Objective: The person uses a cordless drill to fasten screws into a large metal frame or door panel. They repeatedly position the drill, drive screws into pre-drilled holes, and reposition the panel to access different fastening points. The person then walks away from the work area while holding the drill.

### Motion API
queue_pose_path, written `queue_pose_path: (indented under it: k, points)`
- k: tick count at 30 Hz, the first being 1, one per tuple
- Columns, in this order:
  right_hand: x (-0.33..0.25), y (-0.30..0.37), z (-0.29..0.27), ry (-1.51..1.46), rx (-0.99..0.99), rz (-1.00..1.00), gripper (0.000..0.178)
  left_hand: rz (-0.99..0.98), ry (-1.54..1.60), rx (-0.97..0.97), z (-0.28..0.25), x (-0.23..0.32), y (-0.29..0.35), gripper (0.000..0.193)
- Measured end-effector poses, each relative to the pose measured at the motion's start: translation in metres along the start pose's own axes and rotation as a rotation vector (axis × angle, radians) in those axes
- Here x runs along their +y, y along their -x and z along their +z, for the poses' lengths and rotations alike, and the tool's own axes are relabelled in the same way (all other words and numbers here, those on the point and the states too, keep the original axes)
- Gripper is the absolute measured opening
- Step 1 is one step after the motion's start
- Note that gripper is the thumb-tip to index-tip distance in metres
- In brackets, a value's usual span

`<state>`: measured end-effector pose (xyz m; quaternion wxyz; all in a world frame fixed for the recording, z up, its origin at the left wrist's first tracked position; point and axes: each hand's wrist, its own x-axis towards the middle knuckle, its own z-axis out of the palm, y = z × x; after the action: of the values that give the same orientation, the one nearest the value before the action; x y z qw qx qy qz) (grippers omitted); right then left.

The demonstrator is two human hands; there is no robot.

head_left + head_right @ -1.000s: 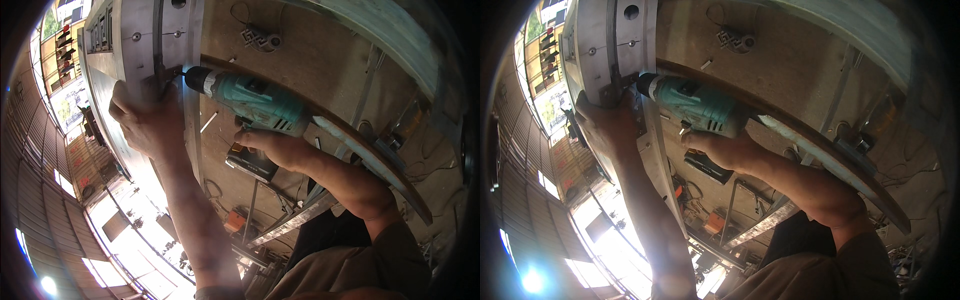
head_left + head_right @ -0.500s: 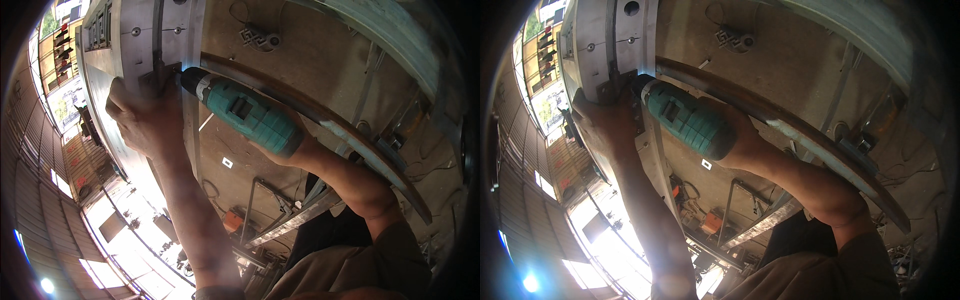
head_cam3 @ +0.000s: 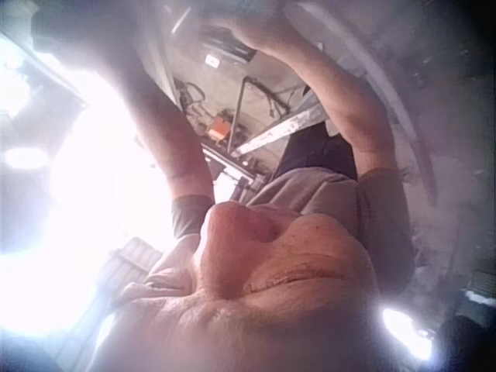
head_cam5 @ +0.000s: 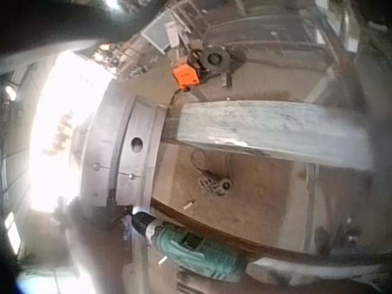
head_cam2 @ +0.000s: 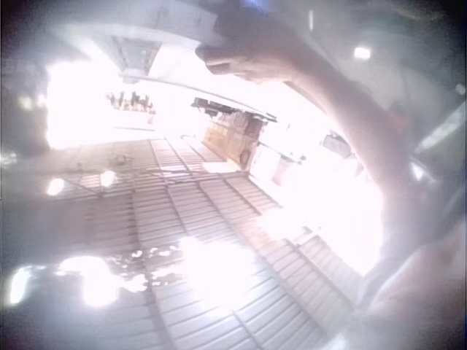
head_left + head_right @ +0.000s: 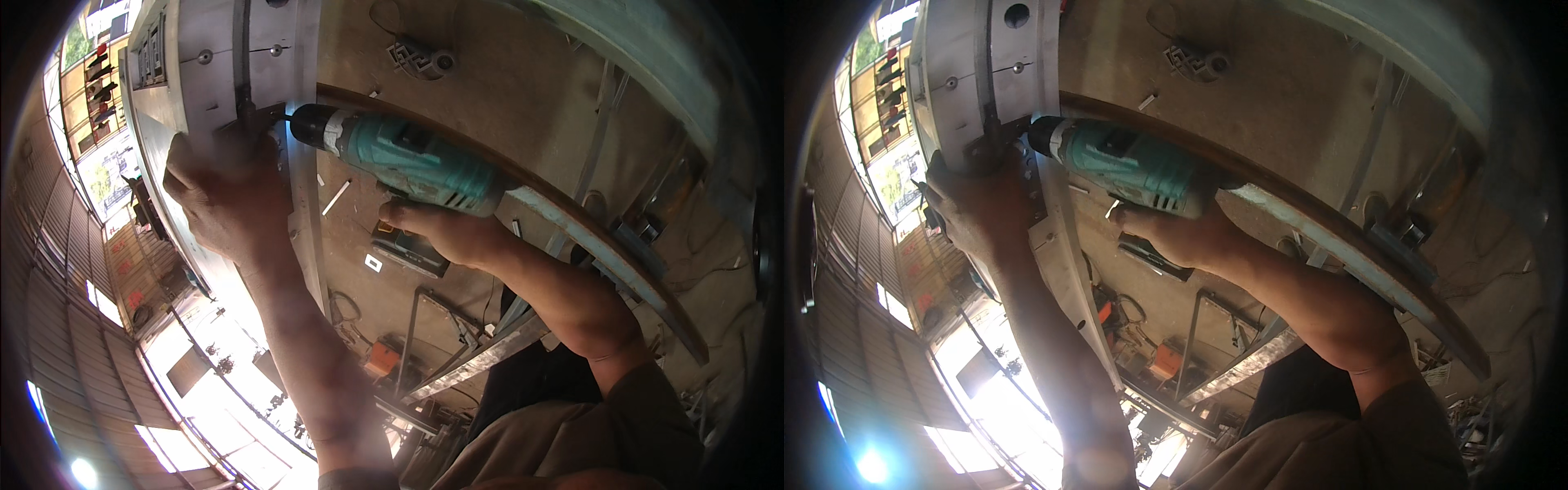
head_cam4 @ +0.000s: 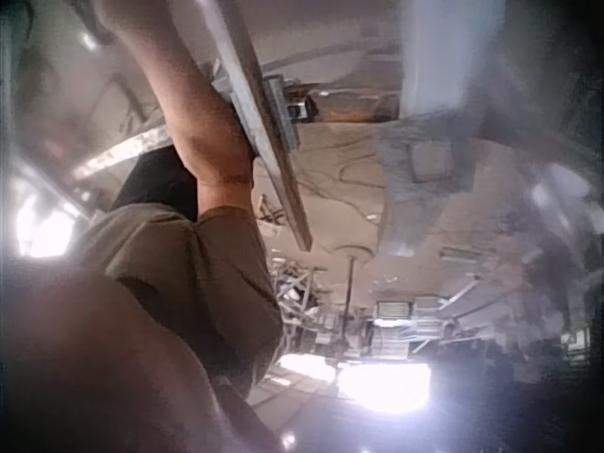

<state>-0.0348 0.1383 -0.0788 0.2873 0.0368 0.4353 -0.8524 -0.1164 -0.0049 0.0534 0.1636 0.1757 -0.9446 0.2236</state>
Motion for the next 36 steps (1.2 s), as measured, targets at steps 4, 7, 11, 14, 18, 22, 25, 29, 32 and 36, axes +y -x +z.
queue_pose_path:
  k: [4, 7, 11, 14, 18, 22, 25, 29, 32, 36]
  points:
    - [0.003, -0.006, -0.004, 0.228, -0.055, -0.466, 0.032, -0.053, -0.061, 0.012, 0.006, -0.002, -0.005, 0.088]
    - [0.010, -0.008, -0.005, -0.195, -0.139, -0.120, 0.039, -0.022, -0.119, 0.038, 0.011, -0.004, -0.006, 0.082]
    - [0.018, -0.004, -0.004, -0.062, -0.063, -0.240, 0.040, 0.029, -0.139, -0.044, 0.007, -0.009, -0.008, 0.075]
    - [0.019, -0.002, -0.008, -0.005, -0.053, -0.150, 0.038, 0.042, -0.104, -0.011, 0.007, -0.010, -0.008, 0.084]
    - [0.015, -0.005, -0.010, 0.023, -0.066, -0.208, 0.034, 0.079, -0.094, 0.004, 0.004, -0.012, -0.004, 0.092]
    - [0.014, -0.005, -0.011, -0.023, -0.117, -0.035, 0.035, 0.099, -0.180, 0.013, 0.004, -0.013, -0.004, 0.091]
    - [0.013, -0.004, -0.010, -0.074, -0.087, -0.151, 0.037, 0.078, -0.160, -0.073, 0.003, -0.011, -0.011, 0.090]
    - [0.016, -0.005, -0.008, -0.043, 0.004, -0.426, 0.041, 0.121, -0.138, -0.073, 0.003, -0.017, -0.015, 0.085]
    - [0.019, -0.007, -0.006, 0.023, 0.046, -0.499, 0.050, 0.147, -0.173, -0.019, 0.009, -0.031, -0.016, 0.079]
    - [0.019, -0.012, -0.005, 0.040, 0.047, -0.479, 0.035, 0.267, 0.152, 0.041, 0.025, -0.056, -0.011, 0.069]
